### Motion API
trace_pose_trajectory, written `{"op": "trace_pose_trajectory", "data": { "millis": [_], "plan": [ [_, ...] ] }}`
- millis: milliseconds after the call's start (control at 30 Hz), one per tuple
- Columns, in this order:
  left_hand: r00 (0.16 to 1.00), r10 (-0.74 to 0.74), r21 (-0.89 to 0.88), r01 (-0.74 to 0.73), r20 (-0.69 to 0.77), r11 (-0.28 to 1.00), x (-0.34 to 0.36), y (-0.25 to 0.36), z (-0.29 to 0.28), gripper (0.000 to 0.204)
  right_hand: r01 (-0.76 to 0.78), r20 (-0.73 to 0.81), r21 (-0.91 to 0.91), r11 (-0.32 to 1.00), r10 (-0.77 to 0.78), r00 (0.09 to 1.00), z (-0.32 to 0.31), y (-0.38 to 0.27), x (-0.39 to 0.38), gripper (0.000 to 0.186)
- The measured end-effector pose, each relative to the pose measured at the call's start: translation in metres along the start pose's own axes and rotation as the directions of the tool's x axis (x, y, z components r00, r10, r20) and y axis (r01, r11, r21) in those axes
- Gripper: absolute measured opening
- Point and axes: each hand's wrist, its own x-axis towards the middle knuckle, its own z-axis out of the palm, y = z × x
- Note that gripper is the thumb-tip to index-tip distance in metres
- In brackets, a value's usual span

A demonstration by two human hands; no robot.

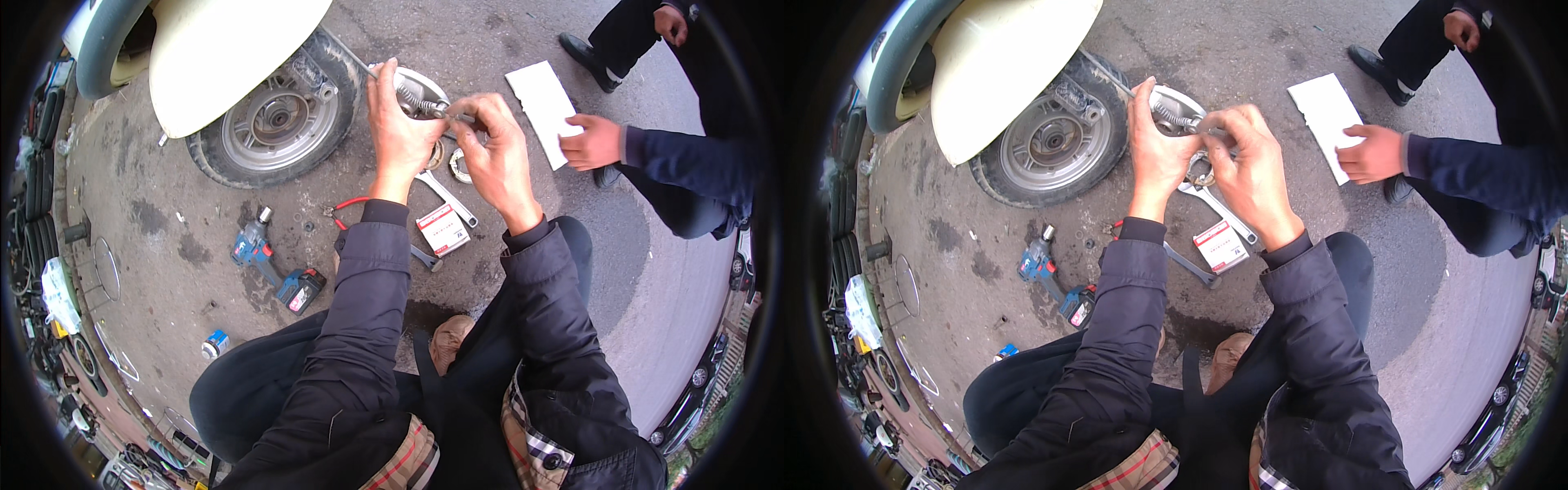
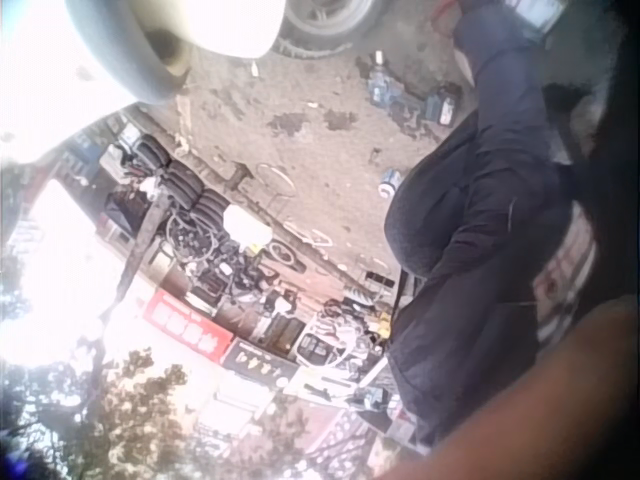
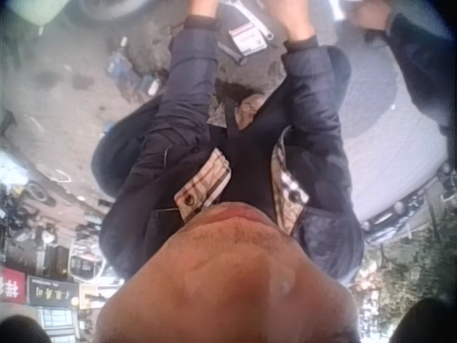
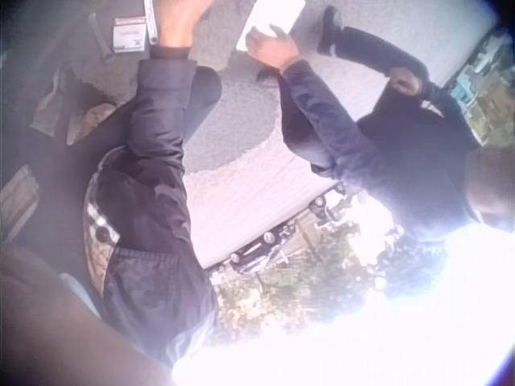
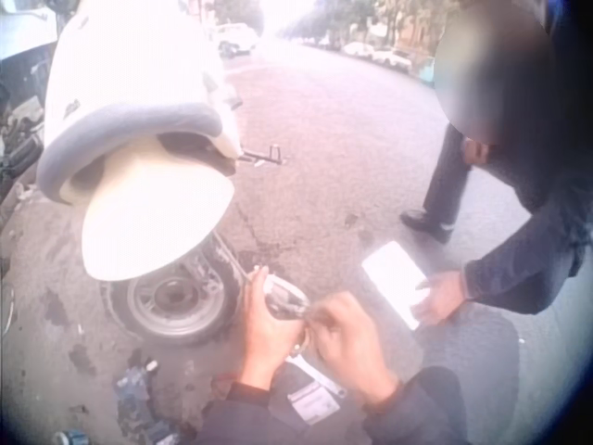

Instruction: The person retrieves brake parts from a cluttered storage area, then sits on the ground to assemble brake shoes and springs into a drum brake assembly for a scooter. The person uses a wrench to adjust components and fits the brake shoes into the drum.

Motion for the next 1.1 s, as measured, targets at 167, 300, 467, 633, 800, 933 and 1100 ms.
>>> {"op": "trace_pose_trajectory", "data": {
  "millis": [167, 300, 467, 633, 800, 933, 1100],
  "plan": [
    [1.0, 0.001, 0.033, -0.001, -0.011, 0.999, 0.001, 0.0, 0.001, 0.105, -0.2, 0.005, 0.086, 0.976, 0.2, 0.98, 0.005, 0.004, 0.0, 0.024],
    [1.0, -0.015, 0.029, 0.015, -0.004, 0.999, 0.0, 0.0, 0.001, 0.105, 0.254, -0.117, -0.077, 0.964, -0.262, 0.958, 0.007, -0.001, -0.001, 0.026],
    [1.0, -0.03, -0.006, 0.03, -0.001, 1.0, 0.001, 0.001, 0.002, 0.104, -0.27, 0.022, 0.064, 0.961, 0.269, 0.963, 0.005, -0.002, -0.004, 0.033],
    [1.0, -0.015, 0.028, 0.015, -0.007, 0.999, 0.001, 0.001, 0.002, 0.108, 0.18, -0.168, -0.032, 0.983, -0.183, 0.969, 0.01, 0.007, -0.003, 0.023],
    [1.0, -0.009, -0.002, 0.009, -0.008, 1.0, 0.0, -0.001, 0.001, 0.107, 0.134, -0.102, -0.014, 0.991, -0.135, 0.986, 0.009, 0.005, -0.006, 0.025],
    [1.0, -0.006, 0.031, 0.006, -0.001, 1.0, 0.001, -0.004, 0.001, 0.108, -0.097, -0.089, 0.055, 0.994, 0.102, 0.991, 0.007, -0.001, -0.007, 0.023],
    [0.999, -0.049, 0.068, 0.049, 0.007, 0.996, 0.001, -0.006, 0.001, 0.107, 0.173, -0.081, -0.017, 0.985, -0.174, 0.981, 0.006, 0.0, -0.006, 0.034]
  ]
}}
